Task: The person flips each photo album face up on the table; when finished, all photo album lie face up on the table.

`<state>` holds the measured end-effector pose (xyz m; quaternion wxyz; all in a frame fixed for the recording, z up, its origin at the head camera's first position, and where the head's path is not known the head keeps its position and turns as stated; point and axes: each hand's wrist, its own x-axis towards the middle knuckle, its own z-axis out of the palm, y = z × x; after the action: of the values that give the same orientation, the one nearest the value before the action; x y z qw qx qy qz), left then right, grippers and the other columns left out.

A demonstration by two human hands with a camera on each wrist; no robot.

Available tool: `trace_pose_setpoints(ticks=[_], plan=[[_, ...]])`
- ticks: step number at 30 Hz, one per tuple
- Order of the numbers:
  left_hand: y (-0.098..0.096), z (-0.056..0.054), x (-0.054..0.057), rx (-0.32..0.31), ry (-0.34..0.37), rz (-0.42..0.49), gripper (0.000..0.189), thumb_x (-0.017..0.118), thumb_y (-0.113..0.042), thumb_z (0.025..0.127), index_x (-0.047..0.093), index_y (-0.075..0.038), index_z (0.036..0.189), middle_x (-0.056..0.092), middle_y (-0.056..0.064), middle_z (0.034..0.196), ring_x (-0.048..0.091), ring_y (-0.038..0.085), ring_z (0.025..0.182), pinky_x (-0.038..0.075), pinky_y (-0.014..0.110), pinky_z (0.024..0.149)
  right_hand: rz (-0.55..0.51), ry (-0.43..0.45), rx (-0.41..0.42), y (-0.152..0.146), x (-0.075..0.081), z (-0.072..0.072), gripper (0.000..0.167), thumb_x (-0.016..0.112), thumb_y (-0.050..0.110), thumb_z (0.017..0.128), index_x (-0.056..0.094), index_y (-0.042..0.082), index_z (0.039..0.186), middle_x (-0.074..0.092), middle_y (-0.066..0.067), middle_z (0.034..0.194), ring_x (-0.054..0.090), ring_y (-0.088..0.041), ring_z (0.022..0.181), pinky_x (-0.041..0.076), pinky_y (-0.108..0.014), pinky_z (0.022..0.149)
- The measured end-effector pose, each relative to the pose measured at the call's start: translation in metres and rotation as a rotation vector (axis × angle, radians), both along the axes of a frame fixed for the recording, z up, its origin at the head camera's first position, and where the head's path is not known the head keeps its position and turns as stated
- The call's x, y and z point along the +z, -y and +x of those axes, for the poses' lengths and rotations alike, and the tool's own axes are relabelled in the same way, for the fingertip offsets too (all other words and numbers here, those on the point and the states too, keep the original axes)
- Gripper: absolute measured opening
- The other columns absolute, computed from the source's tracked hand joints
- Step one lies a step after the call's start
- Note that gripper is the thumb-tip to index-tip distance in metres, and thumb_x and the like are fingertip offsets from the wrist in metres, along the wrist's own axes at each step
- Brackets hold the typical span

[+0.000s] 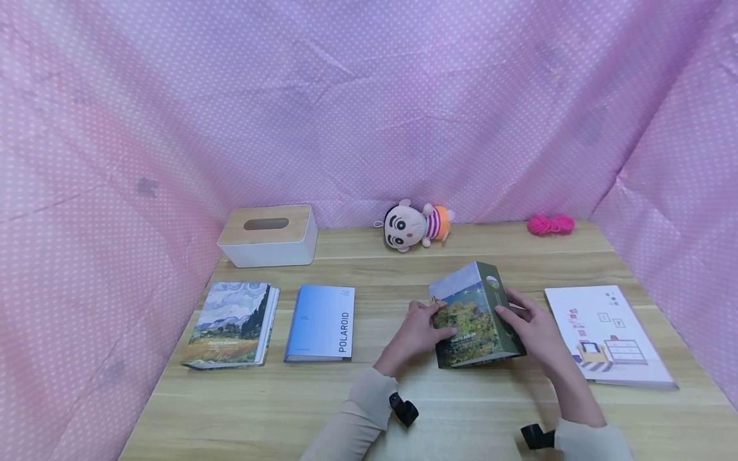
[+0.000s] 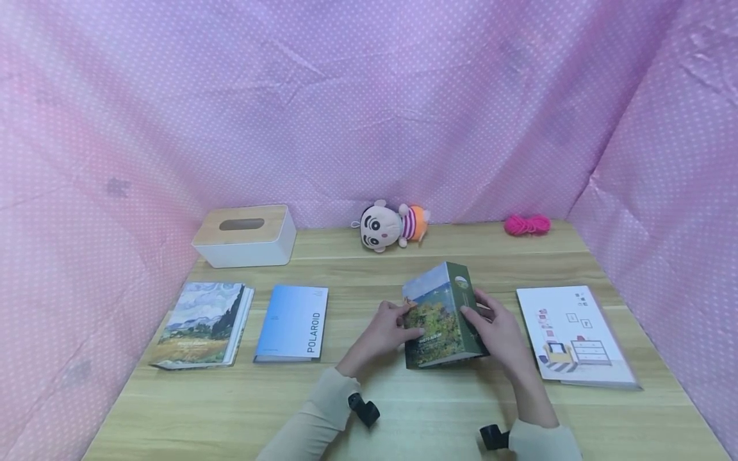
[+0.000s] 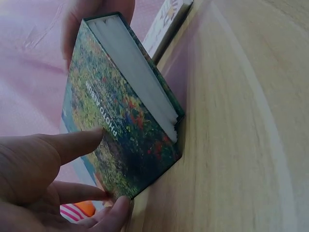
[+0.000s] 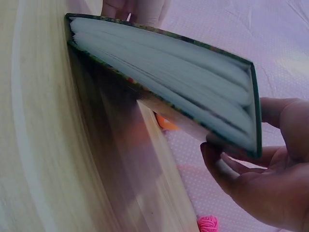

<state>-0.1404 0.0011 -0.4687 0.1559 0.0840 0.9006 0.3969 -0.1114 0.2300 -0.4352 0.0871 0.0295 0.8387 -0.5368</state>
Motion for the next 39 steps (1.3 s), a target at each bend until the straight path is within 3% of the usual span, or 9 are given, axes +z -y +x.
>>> trace_pose_setpoints(ticks=[4,6,11,14,18,22,25,31,39], plan=[[0.005,-0.003,0.0,-0.01,0.042,0.065,0.067,0.071,-0.043,0.084,0.049,-0.017,0.141,0.043,0.006,0.105,0.044,0.015,0.082,0.039,0.026,0.064,-0.061,-0.026,-0.027,0.001,0.002,0.0,0.066,0.048,0.042,0.099,0.028,0.006,0.15,0.036,-0.023,0.149,0.041,-0.033,0.133,0.045,-0.007,0.08],[0.007,-0.004,0.0,-0.018,0.065,0.1,0.066,0.071,-0.042,0.085,0.048,-0.017,0.142,0.043,0.005,0.104,0.044,0.015,0.082,0.038,0.025,0.063,-0.093,-0.06,-0.029,0.002,0.003,0.001,0.062,0.048,0.039,0.099,0.032,0.005,0.149,0.038,-0.021,0.149,0.044,-0.022,0.131,0.044,-0.005,0.083],[0.013,-0.009,-0.003,-0.061,0.102,0.237,0.064,0.069,-0.033,0.088,0.044,-0.014,0.144,0.052,0.006,0.121,0.053,0.013,0.096,0.047,0.024,0.073,-0.182,-0.13,-0.019,0.008,0.006,0.0,0.057,0.049,0.034,0.1,0.037,0.002,0.146,0.039,-0.022,0.147,0.048,0.007,0.116,0.042,-0.005,0.089],[0.017,-0.011,-0.005,-0.098,0.092,0.309,0.062,0.066,-0.03,0.091,0.041,-0.013,0.145,0.053,0.008,0.135,0.058,0.014,0.106,0.05,0.025,0.083,-0.184,-0.158,-0.027,0.016,0.01,0.0,0.056,0.052,0.034,0.098,0.041,0.004,0.144,0.044,-0.022,0.143,0.05,0.012,0.109,0.044,-0.006,0.087],[0.024,-0.011,-0.006,-0.079,0.141,0.374,0.06,0.062,-0.033,0.093,0.039,-0.021,0.147,0.052,0.002,0.135,0.055,0.014,0.108,0.049,0.029,0.086,-0.209,-0.203,-0.017,0.03,0.012,-0.001,0.052,0.055,0.029,0.098,0.044,0.004,0.142,0.049,-0.023,0.138,0.053,0.011,0.107,0.046,-0.008,0.087],[0.03,-0.007,-0.005,-0.022,0.25,0.503,0.055,0.058,-0.035,0.095,0.038,-0.03,0.146,0.047,0.0,0.141,0.054,0.018,0.117,0.052,0.035,0.092,-0.249,-0.227,0.007,0.045,0.013,-0.003,0.049,0.056,0.025,0.097,0.046,0.004,0.141,0.05,-0.022,0.138,0.055,0.008,0.107,0.046,-0.009,0.088],[0.033,-0.006,-0.003,0.005,0.273,0.575,0.052,0.055,-0.036,0.097,0.038,-0.034,0.145,0.046,-0.001,0.143,0.053,0.019,0.122,0.05,0.036,0.096,-0.245,-0.242,0.015,0.056,0.012,-0.004,0.049,0.057,0.024,0.097,0.047,0.005,0.141,0.052,-0.02,0.137,0.055,0.007,0.106,0.047,-0.01,0.087],[0.042,-0.002,0.008,0.018,0.219,0.619,0.046,0.049,-0.044,0.098,0.04,-0.041,0.142,0.048,-0.01,0.137,0.053,0.015,0.121,0.05,0.034,0.097,-0.268,-0.271,0.036,0.069,0.009,-0.007,0.048,0.057,0.023,0.097,0.047,0.007,0.141,0.053,-0.017,0.137,0.054,0.004,0.111,0.044,-0.009,0.091],[0.055,-0.001,0.028,0.019,0.086,0.632,0.052,0.054,-0.04,0.096,0.034,-0.044,0.144,0.046,0.001,0.143,0.054,0.02,0.124,0.05,0.035,0.096,-0.303,-0.205,0.116,0.078,-0.003,-0.008,0.049,0.05,0.032,0.1,0.044,0.012,0.144,0.044,-0.011,0.147,0.052,-0.009,0.123,0.047,-0.017,0.093]])
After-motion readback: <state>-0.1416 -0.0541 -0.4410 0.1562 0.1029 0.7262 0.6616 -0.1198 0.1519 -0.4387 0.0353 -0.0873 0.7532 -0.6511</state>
